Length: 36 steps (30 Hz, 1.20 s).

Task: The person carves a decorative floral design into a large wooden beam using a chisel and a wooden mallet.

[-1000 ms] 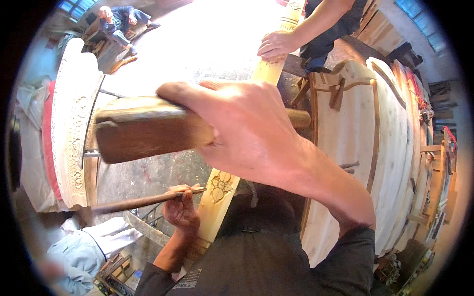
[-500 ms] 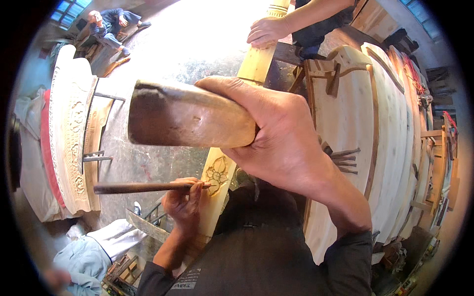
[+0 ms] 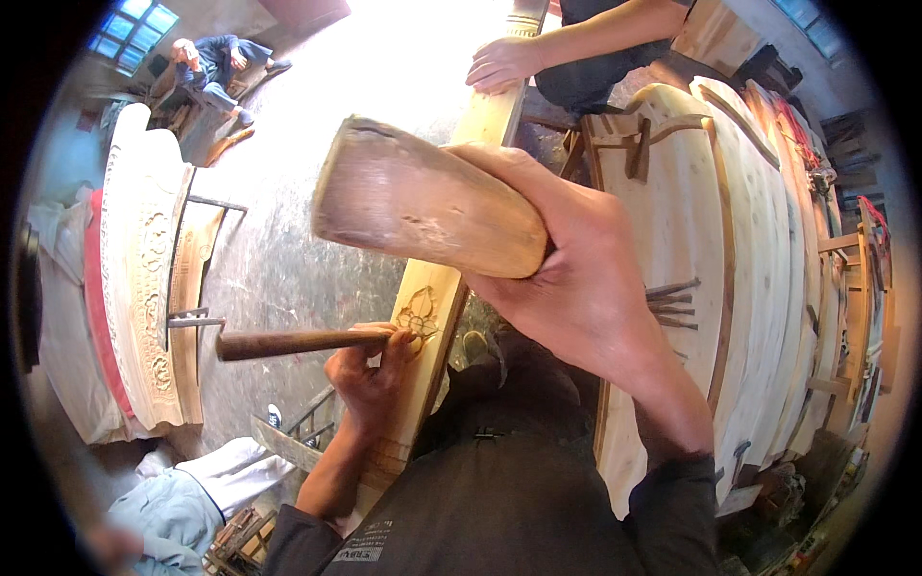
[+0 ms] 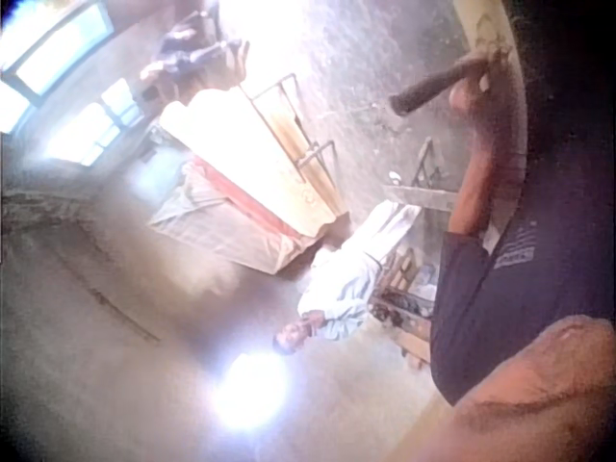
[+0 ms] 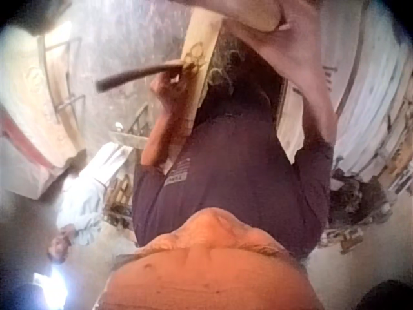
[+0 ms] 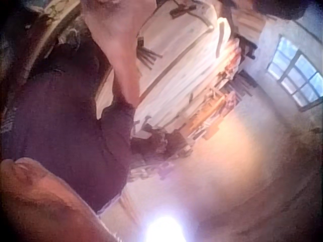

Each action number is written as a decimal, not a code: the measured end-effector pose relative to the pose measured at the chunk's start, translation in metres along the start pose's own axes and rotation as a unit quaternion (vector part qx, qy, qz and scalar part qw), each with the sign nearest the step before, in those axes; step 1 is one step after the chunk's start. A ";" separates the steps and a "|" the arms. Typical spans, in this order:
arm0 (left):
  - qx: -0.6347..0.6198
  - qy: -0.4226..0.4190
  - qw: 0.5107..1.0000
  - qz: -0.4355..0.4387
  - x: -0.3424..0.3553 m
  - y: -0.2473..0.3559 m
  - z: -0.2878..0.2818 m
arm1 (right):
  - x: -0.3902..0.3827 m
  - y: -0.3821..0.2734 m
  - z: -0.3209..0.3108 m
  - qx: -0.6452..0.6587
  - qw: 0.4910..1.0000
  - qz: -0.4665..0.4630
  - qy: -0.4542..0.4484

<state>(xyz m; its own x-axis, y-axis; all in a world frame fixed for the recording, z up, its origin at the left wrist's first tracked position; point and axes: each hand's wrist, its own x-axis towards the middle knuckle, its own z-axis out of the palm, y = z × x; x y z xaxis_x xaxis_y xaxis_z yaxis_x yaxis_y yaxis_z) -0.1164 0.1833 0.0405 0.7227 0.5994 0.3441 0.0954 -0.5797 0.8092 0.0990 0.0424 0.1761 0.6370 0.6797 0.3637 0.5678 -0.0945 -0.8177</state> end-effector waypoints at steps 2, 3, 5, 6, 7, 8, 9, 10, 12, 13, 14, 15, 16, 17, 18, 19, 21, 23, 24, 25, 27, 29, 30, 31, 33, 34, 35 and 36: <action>0.012 0.006 0.998 0.062 0.003 0.001 0.000 | -0.010 0.004 -0.003 0.044 0.998 0.021 0.043; 0.007 0.014 0.996 0.092 0.004 0.002 0.001 | -0.018 0.005 -0.006 0.045 0.997 0.040 0.057; 0.020 0.007 0.990 0.141 0.003 0.000 0.005 | -0.037 0.005 -0.018 0.021 0.992 0.094 0.086; 0.058 0.001 0.986 0.159 -0.007 -0.006 0.001 | -0.049 0.007 -0.019 0.012 0.989 0.117 0.092; 0.097 -0.005 0.980 0.176 -0.012 -0.010 -0.003 | -0.059 0.009 -0.016 0.069 0.980 0.144 0.119; 0.104 -0.034 0.974 0.198 -0.006 -0.003 -0.008 | -0.069 0.006 -0.016 0.112 0.966 0.178 0.148; 0.097 -0.038 0.970 0.218 -0.004 0.005 -0.009 | -0.079 0.006 -0.016 0.159 0.949 0.209 0.175; 0.100 -0.039 0.963 0.247 -0.002 0.006 -0.008 | -0.085 0.004 -0.018 0.144 0.952 0.204 0.178; 0.128 -0.033 0.948 0.289 -0.003 0.008 -0.004 | -0.100 0.004 -0.022 0.100 0.957 0.190 0.193; 0.140 -0.051 0.944 0.293 -0.004 0.011 -0.007 | -0.108 0.010 -0.023 0.074 0.960 0.181 0.203; 0.149 -0.061 0.941 0.296 -0.004 0.016 -0.009 | -0.114 0.013 -0.023 0.067 0.961 0.170 0.207; 0.158 -0.072 0.938 0.300 -0.005 0.019 -0.011 | -0.116 0.016 -0.023 0.061 0.963 0.158 0.211; 0.163 -0.070 0.936 0.304 -0.006 0.019 -0.010 | -0.118 0.018 -0.023 0.076 0.964 0.144 0.209; 0.170 -0.070 0.933 0.308 -0.008 0.019 -0.009 | -0.120 0.019 -0.022 0.093 0.965 0.131 0.208; 0.178 -0.071 0.930 0.313 -0.009 0.018 -0.009 | -0.121 0.020 -0.021 0.096 0.960 0.143 0.220; 0.177 -0.066 0.931 0.312 -0.009 0.017 -0.008 | -0.121 0.022 -0.020 0.090 0.962 0.144 0.214; 0.174 -0.061 0.931 0.314 -0.008 0.017 -0.008 | -0.122 0.026 -0.021 0.077 0.964 0.147 0.207; 0.169 -0.072 0.934 0.307 -0.007 0.018 -0.009 | -0.122 0.027 -0.024 0.077 0.969 0.147 0.180; 0.167 -0.077 0.935 0.304 -0.006 0.019 -0.010 | -0.122 0.028 -0.025 0.077 0.972 0.147 0.167; 0.169 -0.074 0.934 0.306 -0.006 0.018 -0.009 | -0.121 0.027 -0.024 0.081 0.971 0.148 0.167; 0.175 -0.068 0.932 0.311 -0.004 0.018 -0.010 | -0.118 0.025 -0.023 0.087 0.971 0.148 0.165; 0.175 -0.069 0.931 0.312 -0.004 0.019 -0.010 | -0.118 0.026 -0.024 0.089 0.972 0.146 0.160; 0.176 -0.070 0.931 0.313 -0.004 0.019 -0.010 | -0.118 0.026 -0.023 0.094 0.972 0.145 0.162; 0.177 -0.072 0.929 0.316 -0.003 0.019 -0.011 | -0.117 0.025 -0.022 0.099 0.971 0.143 0.164; 0.179 -0.076 0.926 0.322 -0.003 0.019 -0.010 | -0.113 0.019 -0.017 0.117 0.967 0.140 0.178; 0.180 -0.077 0.926 0.323 -0.002 0.020 -0.010 | -0.113 0.019 -0.016 0.114 0.967 0.136 0.180; 0.181 -0.078 0.926 0.323 -0.002 0.020 -0.011 | -0.112 0.019 -0.016 0.111 0.968 0.132 0.182; 0.182 -0.079 0.925 0.323 -0.002 0.020 -0.011 | -0.112 0.019 -0.016 0.107 0.969 0.128 0.183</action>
<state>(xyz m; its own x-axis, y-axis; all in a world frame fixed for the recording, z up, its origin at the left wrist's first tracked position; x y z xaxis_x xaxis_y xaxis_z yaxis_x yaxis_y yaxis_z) -0.1232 0.1764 0.0611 0.7975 -0.0088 0.6033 -0.1883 -0.9536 0.2350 0.0470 -0.0469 0.1274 0.9072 0.3471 0.2377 0.2698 -0.0465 -0.9618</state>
